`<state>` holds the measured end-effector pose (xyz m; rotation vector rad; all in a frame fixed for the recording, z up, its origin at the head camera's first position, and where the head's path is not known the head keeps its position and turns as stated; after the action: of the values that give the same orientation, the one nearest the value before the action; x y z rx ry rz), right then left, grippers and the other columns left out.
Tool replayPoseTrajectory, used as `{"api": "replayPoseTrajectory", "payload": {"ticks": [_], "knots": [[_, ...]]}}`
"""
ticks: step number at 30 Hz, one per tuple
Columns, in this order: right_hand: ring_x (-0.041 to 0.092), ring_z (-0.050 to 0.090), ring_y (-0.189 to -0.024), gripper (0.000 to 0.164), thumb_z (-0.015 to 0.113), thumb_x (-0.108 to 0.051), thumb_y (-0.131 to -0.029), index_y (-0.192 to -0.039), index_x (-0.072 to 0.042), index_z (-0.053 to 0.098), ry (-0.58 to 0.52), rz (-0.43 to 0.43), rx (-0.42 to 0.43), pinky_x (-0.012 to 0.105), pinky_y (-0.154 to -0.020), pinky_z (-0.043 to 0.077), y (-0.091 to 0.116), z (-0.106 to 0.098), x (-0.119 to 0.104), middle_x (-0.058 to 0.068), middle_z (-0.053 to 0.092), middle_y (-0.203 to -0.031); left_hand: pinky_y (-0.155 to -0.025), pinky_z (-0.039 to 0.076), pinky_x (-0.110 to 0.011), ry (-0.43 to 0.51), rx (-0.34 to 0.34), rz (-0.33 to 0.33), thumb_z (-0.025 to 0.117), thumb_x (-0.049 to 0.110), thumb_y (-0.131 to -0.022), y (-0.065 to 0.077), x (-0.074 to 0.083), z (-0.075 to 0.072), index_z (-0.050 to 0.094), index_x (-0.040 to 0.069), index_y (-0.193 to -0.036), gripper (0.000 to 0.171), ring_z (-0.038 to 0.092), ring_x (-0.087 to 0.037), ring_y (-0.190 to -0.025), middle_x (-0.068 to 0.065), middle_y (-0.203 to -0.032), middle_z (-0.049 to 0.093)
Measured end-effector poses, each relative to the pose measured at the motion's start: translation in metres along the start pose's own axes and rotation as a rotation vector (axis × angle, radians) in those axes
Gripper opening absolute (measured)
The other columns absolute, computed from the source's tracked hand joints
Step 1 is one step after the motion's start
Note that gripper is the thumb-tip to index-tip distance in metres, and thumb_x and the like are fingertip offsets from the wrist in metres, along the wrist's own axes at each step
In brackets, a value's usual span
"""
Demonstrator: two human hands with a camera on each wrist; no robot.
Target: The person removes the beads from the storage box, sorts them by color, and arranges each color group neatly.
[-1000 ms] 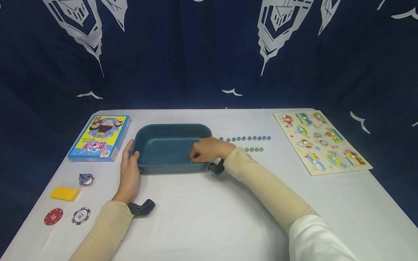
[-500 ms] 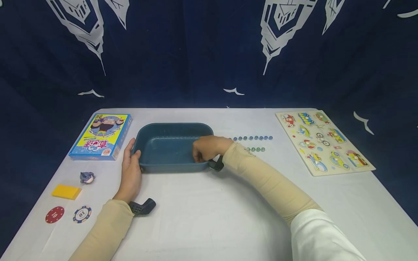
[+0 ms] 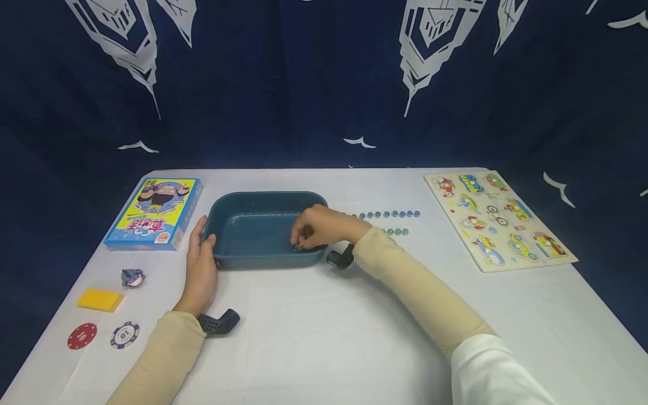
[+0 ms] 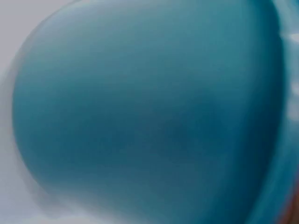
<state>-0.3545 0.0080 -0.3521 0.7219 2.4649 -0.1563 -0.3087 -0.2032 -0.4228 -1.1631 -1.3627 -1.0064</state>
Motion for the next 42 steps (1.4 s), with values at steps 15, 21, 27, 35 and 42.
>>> {"api": "replayPoseTrajectory", "payload": {"ticks": [15,21,27,35,42], "knots": [[0.019,0.062,-0.07,0.018,0.071,-0.003,-0.089,-0.106,0.004,0.071,-0.593,-0.001,0.645,0.033,-0.062,0.054,0.078,-0.043,0.044,0.004,0.069,-0.084,-0.124,0.005,-0.037,-0.009,0.016,-0.025,0.026,0.034,-0.108,0.001,0.0,-0.002,0.011,0.031,-0.16,0.054,0.003,-0.006,-0.151,0.014,-0.166,0.009],[0.017,0.056,-0.06,0.015,0.069,-0.004,-0.091,-0.105,0.001,0.07,-0.632,0.048,1.035,0.024,-0.056,0.051,0.129,-0.067,0.079,0.006,0.066,-0.077,-0.124,0.004,-0.037,-0.008,0.014,-0.035,0.025,0.034,-0.108,0.002,-0.001,-0.004,0.011,0.032,-0.16,0.054,0.003,-0.006,-0.151,0.015,-0.166,0.008],[0.014,0.049,-0.055,0.016,0.071,-0.011,-0.092,-0.107,-0.005,0.07,-0.652,0.184,1.322,0.022,-0.052,0.046,0.182,-0.075,0.12,-0.002,0.061,-0.071,-0.124,0.005,-0.039,-0.033,0.007,-0.02,0.024,0.038,-0.108,0.003,0.001,-0.004,0.009,0.032,-0.16,0.054,0.003,-0.007,-0.152,0.014,-0.166,0.008],[0.006,0.04,-0.052,0.02,0.071,-0.019,-0.093,-0.111,-0.011,0.073,-0.508,0.494,1.533,0.017,-0.048,0.032,0.245,-0.065,0.17,-0.007,0.05,-0.06,-0.124,0.005,-0.037,0.008,0.005,-0.022,0.025,0.035,-0.109,0.003,0.001,-0.002,0.01,0.032,-0.16,0.054,0.003,-0.007,-0.152,0.014,-0.166,0.008],[0.006,0.043,-0.055,0.027,0.07,-0.026,-0.093,-0.116,-0.011,0.073,-0.339,0.843,1.487,0.018,-0.048,0.033,0.273,-0.05,0.193,-0.006,0.051,-0.066,-0.123,0.005,-0.03,0.042,0.01,-0.038,0.024,0.031,-0.109,0.002,0.001,0.002,0.011,0.031,-0.16,0.053,0.003,-0.003,-0.151,0.015,-0.166,0.008]]}}
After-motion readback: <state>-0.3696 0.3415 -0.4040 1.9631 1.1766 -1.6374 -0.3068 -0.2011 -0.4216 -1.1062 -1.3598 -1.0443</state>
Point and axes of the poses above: each hand's wrist, its own y-axis away from the middle knuckle, its own z-axis out of the palm, x = y × z, the point moved 9 cm from there along -y, towards the middle knuckle
